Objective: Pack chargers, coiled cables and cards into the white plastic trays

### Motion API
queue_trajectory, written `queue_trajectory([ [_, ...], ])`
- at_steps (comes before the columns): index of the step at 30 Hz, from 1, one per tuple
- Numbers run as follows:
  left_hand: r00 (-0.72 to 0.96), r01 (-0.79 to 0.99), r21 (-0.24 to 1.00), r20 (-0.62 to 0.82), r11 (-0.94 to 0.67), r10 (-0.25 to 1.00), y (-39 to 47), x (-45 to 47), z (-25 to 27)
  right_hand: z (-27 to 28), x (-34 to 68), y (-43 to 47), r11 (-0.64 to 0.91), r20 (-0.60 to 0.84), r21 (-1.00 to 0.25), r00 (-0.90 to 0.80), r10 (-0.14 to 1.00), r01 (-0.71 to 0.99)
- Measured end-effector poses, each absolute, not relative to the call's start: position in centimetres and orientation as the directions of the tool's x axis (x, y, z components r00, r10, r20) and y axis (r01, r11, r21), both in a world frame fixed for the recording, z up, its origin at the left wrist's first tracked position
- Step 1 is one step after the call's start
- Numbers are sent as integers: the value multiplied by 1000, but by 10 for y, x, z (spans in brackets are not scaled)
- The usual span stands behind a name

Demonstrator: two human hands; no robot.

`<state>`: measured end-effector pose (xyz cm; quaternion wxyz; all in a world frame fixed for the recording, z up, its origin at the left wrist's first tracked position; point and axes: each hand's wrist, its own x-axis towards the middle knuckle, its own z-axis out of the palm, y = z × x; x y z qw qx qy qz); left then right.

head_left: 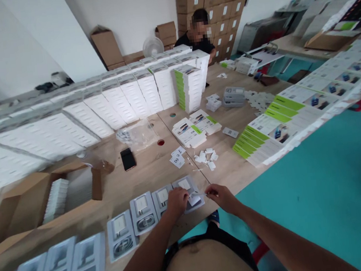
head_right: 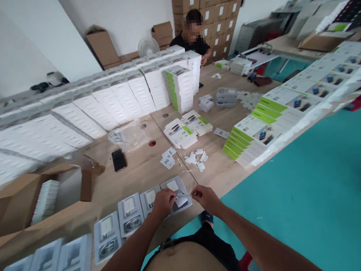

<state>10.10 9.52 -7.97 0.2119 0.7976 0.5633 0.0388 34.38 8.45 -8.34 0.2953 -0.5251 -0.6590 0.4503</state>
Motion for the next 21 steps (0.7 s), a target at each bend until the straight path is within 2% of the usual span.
queue_trajectory([
  [4,425,874,344,-194,-344,884,95,103,-79,-89,338,79,74,-65,-887,-282,957,455],
  [11,449,864,334,-170,-377,877,92,103,-91,-94,326,75,350,64,-770,-480,875,534],
  [13,438,862,352,-154,-365,886,91,100,-94,-96,323,76,431,88,-697,-529,844,573],
  [16,449,841,398,-136,-367,883,91,96,-94,-98,319,80,596,88,-495,-645,759,633],
  [18,485,810,439,-131,-388,865,93,91,-89,-100,316,83,695,67,-358,-726,685,623],
  [21,557,751,496,-122,-436,822,94,83,-76,-99,311,89,783,40,-259,-803,594,566],
])
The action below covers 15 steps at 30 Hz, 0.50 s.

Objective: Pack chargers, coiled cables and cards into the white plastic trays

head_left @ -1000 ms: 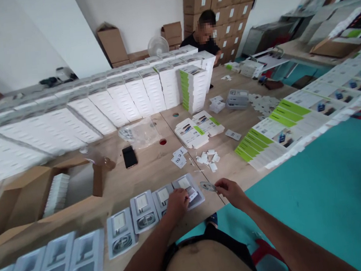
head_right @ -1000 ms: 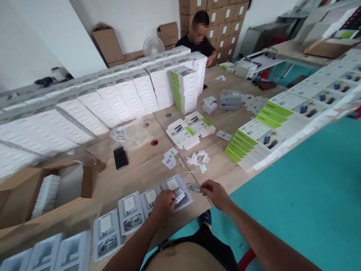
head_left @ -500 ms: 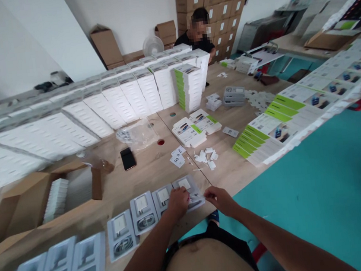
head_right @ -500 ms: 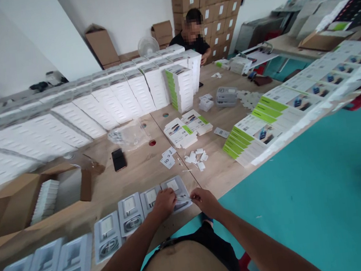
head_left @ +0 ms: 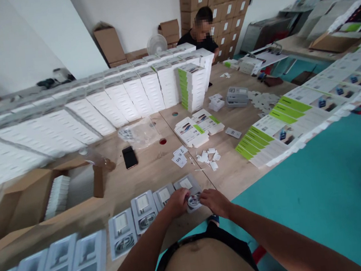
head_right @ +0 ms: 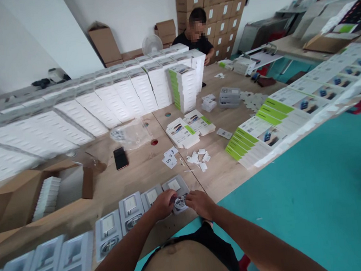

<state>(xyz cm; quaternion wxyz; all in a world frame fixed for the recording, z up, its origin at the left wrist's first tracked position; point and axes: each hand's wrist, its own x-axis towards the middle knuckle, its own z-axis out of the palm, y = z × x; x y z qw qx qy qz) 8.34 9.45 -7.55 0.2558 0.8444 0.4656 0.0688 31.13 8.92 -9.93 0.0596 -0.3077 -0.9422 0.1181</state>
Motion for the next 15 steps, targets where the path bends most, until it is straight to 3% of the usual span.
queue_trajectory([
  [3,657,679,512,-104,-526,746,89,78,-59,-95,308,95,813,10,-221,-832,555,539],
  [6,728,642,430,-81,-635,681,78,78,-50,-89,308,97,818,-2,-206,-836,548,537],
  [9,702,689,348,-98,-636,706,67,81,-54,-85,309,96,815,21,-209,-830,557,541],
  [15,613,763,329,-93,-557,785,63,87,-82,-90,303,91,792,2,-240,-815,579,562],
])
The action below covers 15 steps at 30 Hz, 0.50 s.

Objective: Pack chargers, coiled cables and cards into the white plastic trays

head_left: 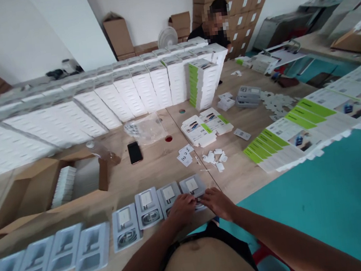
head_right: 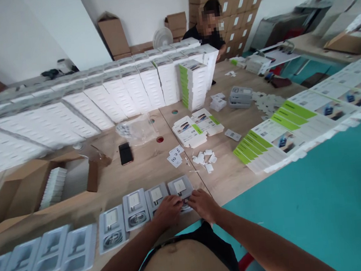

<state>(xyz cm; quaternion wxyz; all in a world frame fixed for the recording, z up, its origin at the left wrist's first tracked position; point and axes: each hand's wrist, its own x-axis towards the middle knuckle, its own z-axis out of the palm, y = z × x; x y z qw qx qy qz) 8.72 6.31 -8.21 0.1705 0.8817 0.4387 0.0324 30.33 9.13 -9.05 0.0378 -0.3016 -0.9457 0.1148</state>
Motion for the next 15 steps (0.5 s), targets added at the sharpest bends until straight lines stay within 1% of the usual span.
queue_trajectory([
  [4,531,806,344,-64,-481,845,67,92,-93,-91,296,84,754,-25,-222,-776,630,619],
  [9,494,818,371,-59,-441,867,70,99,-102,-87,291,70,699,8,-276,-725,688,660],
  [13,479,796,440,-37,-416,877,71,95,-95,-92,287,63,643,-35,-277,-677,736,714],
  [15,419,790,493,-3,-363,908,64,79,-83,-94,288,61,621,-58,-298,-664,746,725],
])
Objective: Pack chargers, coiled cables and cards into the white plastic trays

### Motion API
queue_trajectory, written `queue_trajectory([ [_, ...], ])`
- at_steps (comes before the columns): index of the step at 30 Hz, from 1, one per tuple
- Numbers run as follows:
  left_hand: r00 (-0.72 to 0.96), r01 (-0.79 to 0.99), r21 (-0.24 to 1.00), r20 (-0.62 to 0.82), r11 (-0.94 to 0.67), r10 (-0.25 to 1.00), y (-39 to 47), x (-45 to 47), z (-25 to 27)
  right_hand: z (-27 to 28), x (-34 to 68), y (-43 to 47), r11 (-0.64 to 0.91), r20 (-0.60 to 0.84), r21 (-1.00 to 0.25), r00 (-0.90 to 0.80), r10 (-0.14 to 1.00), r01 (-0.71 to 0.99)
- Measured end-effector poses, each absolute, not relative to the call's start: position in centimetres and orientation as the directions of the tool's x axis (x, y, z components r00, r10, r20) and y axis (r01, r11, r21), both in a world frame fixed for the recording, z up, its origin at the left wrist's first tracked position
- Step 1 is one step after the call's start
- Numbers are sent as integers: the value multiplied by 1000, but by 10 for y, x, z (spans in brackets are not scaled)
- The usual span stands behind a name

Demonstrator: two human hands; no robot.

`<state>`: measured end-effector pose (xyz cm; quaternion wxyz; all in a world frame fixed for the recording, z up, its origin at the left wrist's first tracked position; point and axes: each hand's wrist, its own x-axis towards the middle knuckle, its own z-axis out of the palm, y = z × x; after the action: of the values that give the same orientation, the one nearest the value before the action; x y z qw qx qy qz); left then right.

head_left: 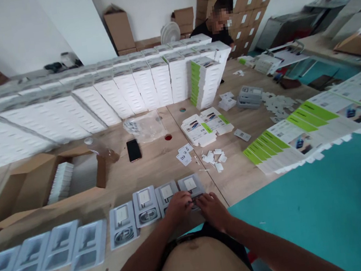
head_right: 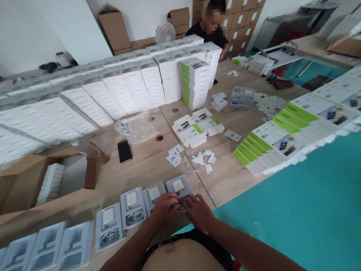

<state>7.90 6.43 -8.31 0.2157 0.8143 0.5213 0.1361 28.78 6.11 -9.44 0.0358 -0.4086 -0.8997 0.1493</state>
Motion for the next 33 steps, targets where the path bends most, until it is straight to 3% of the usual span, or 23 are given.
queue_trajectory([
  [2,287,780,571,40,-257,957,49,53,-69,-96,289,60,561,-55,-345,-613,789,753],
  [5,49,750,656,65,-79,997,10,6,-55,-98,283,59,345,-66,-404,-403,913,847],
  [8,-111,757,650,23,70,994,-35,-27,-53,-104,261,60,108,-157,-423,-190,969,900],
  [12,-213,742,637,-70,209,974,-69,-35,-58,-111,227,66,-18,-242,-408,-90,966,913],
  [15,-240,751,585,-192,307,952,-68,-24,-61,-112,216,73,-49,-278,-376,-63,958,925],
  [19,-274,797,393,-442,459,854,-46,-4,-73,-109,222,79,-23,-287,-311,-71,955,950],
  [23,-331,771,353,-490,530,807,-27,9,-87,-101,233,84,54,-300,-268,-137,944,962],
  [28,-307,743,406,-501,533,809,-27,15,-89,-82,223,89,-20,-308,-406,-117,944,914],
  [33,-351,662,478,-484,578,802,-34,21,-69,-84,179,63,68,-298,-558,-276,914,827],
])
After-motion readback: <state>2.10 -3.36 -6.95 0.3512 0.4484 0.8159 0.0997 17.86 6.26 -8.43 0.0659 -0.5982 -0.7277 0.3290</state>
